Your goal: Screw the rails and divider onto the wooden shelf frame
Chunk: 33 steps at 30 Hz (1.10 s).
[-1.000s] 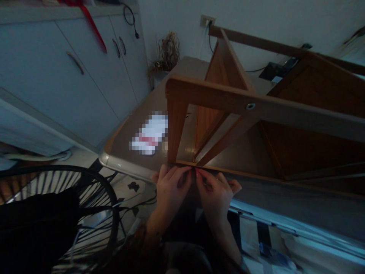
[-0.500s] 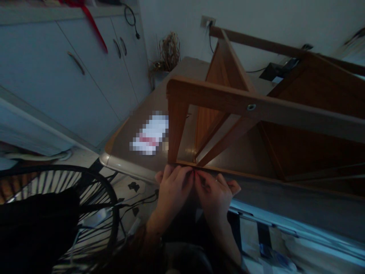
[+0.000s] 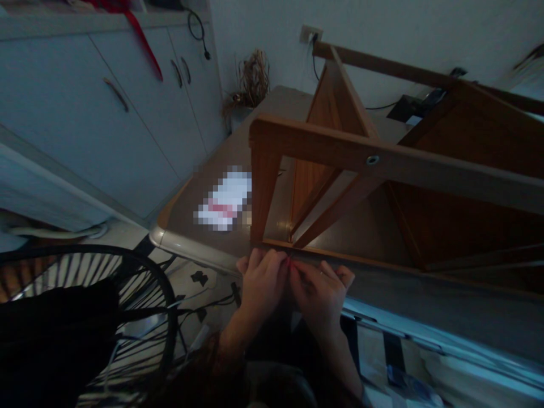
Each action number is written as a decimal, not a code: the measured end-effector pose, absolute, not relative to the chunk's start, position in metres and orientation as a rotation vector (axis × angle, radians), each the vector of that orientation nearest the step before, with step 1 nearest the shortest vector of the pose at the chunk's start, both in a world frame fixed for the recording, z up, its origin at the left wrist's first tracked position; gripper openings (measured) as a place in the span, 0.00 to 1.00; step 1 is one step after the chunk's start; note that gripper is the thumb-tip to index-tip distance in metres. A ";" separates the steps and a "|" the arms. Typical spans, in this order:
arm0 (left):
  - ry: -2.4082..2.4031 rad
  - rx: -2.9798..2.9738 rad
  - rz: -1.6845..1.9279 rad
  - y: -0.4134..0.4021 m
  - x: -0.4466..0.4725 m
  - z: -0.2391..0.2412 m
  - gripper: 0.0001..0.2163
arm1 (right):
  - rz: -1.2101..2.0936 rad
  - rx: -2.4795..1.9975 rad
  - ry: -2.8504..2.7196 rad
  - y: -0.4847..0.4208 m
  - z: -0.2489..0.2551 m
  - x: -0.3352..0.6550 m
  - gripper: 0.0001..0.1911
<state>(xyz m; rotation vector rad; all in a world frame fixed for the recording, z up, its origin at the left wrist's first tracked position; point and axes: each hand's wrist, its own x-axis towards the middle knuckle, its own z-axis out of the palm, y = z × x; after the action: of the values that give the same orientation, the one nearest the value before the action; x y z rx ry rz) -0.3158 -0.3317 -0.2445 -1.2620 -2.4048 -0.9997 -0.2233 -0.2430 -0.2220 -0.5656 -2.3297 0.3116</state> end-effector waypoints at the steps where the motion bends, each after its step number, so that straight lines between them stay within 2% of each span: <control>1: -2.411 -1.269 -1.010 -0.332 -0.316 -0.245 0.06 | 0.322 -0.552 -2.327 -0.243 -0.222 -0.223 0.09; 13: -2.542 -1.609 -1.234 -0.340 -0.329 -0.222 0.08 | 0.392 -0.443 -2.398 -0.240 -0.218 -0.220 0.09; 20: -2.503 -1.862 -1.359 -0.349 -0.338 -0.219 0.11 | 0.623 -0.291 -2.463 -0.237 -0.211 -0.212 0.09; 24: -2.434 -1.949 -1.635 -0.360 -0.343 -0.218 0.18 | 0.894 -0.160 -2.460 -0.243 -0.202 -0.214 0.11; 28: -2.305 -1.922 -2.212 -0.369 -0.342 -0.220 0.24 | 1.031 -0.050 -2.400 -0.251 -0.192 -0.221 0.14; 31: -2.246 -1.755 -2.510 -0.369 -0.343 -0.223 0.23 | 1.020 -0.001 -2.390 -0.251 -0.190 -0.226 0.11; 33: -2.220 -1.689 -2.507 -0.367 -0.346 -0.222 0.20 | 0.995 0.015 -2.391 -0.248 -0.190 -0.228 0.08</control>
<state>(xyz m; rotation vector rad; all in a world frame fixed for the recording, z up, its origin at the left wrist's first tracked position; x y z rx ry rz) -0.3464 -0.3666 -0.2215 -1.6894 -2.2199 -2.5068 -0.2278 -0.2485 -0.1899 0.0154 -2.3910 0.9954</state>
